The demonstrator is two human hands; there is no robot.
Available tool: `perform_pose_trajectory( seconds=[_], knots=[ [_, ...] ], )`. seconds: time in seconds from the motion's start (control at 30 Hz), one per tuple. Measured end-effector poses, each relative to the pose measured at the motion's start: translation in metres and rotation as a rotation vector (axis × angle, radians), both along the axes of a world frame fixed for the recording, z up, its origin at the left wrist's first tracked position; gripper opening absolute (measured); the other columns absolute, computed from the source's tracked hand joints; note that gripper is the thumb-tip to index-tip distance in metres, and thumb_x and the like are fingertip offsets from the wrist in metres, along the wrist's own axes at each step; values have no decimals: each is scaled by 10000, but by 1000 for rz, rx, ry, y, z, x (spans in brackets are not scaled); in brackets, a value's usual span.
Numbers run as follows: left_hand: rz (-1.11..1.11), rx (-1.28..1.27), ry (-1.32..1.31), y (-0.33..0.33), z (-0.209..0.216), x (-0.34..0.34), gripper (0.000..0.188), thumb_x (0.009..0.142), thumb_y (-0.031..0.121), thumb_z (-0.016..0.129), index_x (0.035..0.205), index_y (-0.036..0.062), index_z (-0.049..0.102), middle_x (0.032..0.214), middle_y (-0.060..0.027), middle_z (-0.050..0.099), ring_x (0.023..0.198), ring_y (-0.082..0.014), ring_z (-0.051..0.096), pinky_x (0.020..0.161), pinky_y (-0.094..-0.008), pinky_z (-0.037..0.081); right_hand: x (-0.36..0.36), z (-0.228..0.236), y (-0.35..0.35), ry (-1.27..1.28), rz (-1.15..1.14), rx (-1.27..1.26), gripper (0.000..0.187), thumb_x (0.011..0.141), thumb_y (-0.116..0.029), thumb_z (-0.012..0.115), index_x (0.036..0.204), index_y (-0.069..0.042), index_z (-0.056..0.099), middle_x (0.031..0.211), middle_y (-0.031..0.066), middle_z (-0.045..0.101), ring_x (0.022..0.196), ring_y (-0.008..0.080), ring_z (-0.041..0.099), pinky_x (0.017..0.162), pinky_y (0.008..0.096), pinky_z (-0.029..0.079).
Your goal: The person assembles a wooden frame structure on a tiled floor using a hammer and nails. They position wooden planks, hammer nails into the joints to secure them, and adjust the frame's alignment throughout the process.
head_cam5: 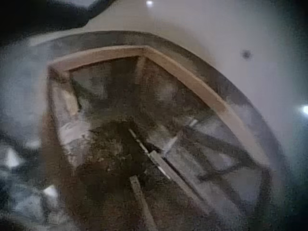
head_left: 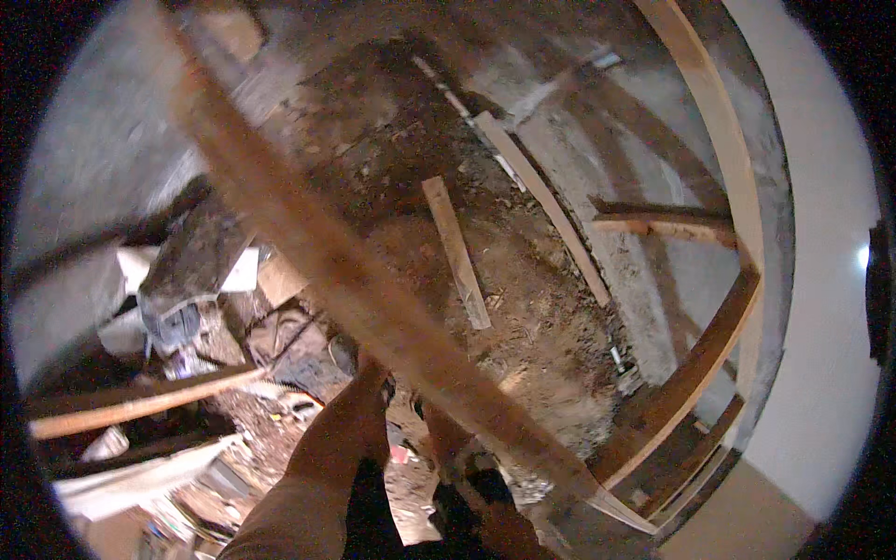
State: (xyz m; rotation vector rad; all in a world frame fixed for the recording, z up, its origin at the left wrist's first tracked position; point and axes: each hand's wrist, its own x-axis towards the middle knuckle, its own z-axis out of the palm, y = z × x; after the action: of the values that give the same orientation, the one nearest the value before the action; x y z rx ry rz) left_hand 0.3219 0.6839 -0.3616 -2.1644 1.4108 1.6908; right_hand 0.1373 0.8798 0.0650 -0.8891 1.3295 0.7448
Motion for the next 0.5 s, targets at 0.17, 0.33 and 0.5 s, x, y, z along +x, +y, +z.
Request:
perform_pose_trajectory(
  seconds=[0.17, 0.33, 0.5],
  knots=[
    [-65, -36, 112, -36, -45, -112, 228, 950, 247, 634, 832, 73, 724, 764, -75, 687, 661, -249, 654, 542, -378, 502, -17, -39, 4, 30, -243, -57, 569, 943, -440, 652, 1320, -31, 535, 1156, 231, 616, 1036, 422, 639, 873, 534, 549],
    [-36, -6, 160, -39, -99, -199, 219, 956, 236, 636, 855, 63, 725, 777, -67, 688, 667, -231, 651, 545, -364, 498, -44, -58, 8, 36, -362, -86, 566, 943, -453, 652, 1304, -30, 546, 1127, 228, 623, 1001, 410, 644, 853, 527, 551],
    [67, 48, 174, -19, -143, -244, 211, 962, 226, 638, 879, 53, 726, 790, -59, 690, 672, -213, 648, 548, -351, 494, -61, -69, 12, 56, -443, -86, 565, 943, -465, 652, 1288, -28, 558, 1097, 224, 631, 966, 398, 650, 833, 521, 553]
  ],
)
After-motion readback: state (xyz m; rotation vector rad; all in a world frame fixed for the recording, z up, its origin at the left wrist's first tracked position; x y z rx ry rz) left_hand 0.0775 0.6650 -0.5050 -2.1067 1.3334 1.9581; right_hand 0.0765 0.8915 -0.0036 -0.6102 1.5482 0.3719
